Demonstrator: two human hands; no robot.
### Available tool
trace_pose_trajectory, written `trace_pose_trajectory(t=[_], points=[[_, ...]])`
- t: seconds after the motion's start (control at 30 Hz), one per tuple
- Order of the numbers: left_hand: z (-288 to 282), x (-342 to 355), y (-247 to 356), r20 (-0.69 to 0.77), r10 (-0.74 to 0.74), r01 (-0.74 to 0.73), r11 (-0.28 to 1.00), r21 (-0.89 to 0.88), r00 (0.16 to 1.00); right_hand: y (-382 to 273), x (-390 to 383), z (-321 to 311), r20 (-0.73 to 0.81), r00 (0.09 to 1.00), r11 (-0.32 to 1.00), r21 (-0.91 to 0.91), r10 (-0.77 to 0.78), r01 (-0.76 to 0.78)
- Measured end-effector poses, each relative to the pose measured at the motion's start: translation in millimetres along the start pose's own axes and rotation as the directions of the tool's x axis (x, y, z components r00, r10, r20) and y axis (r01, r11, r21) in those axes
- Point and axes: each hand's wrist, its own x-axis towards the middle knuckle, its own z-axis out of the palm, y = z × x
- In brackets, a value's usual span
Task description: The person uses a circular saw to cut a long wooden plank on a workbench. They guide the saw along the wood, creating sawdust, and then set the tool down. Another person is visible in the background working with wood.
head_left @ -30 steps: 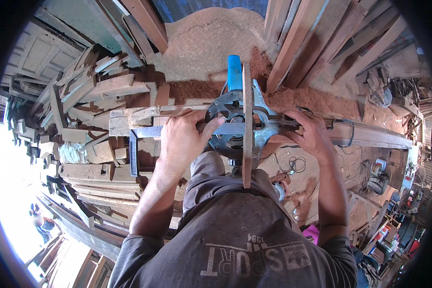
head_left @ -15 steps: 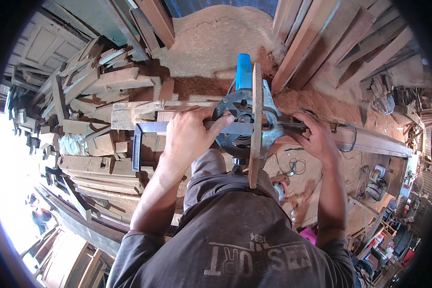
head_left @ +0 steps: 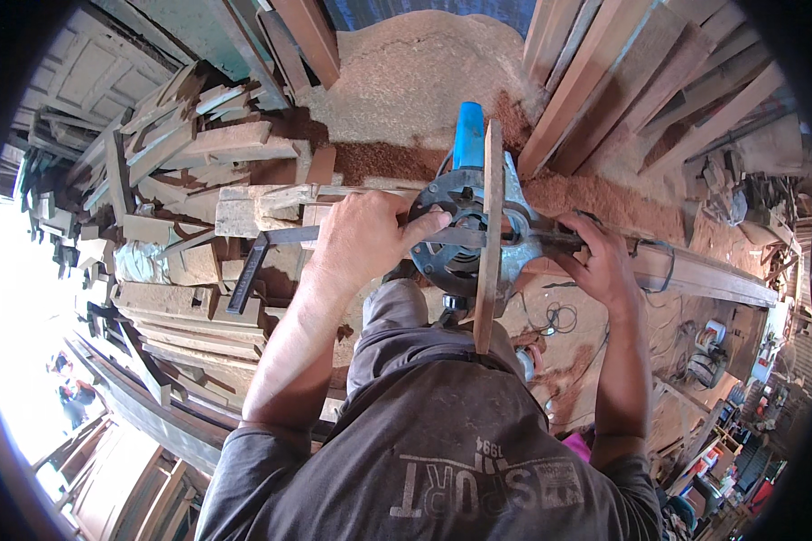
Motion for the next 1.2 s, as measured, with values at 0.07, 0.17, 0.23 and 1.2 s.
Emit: trace_pose_trajectory(t=[0.07, 0.17, 0.23, 1.2], points=[[-2, 4, -2, 0.041, -0.022, 0.021, 0.999, 0.044, 0.999, -1, 0, 0, -0.018, 1.0, 1.0, 0.025, -0.006, 0.007], [-4, 7, -5, 0.121, -0.037, 0.043, 0.998, -0.05, 0.992, -2, 0, -1, -0.022, 1.0, 0.999, 0.036, -0.008, 0.009], [-3, 8, -8, 0.154, -0.039, 0.044, 0.999, -0.027, 0.987, -3, 0, -2, -0.023, 1.0, 1.0, 0.022, -0.018, 0.019], [-4, 10, 1, 0.069, -0.012, 0.008, 0.998, 0.06, 0.998, -8, 0, -4, 0.048, 0.997, 0.998, 0.01, 0.068, -0.068]])
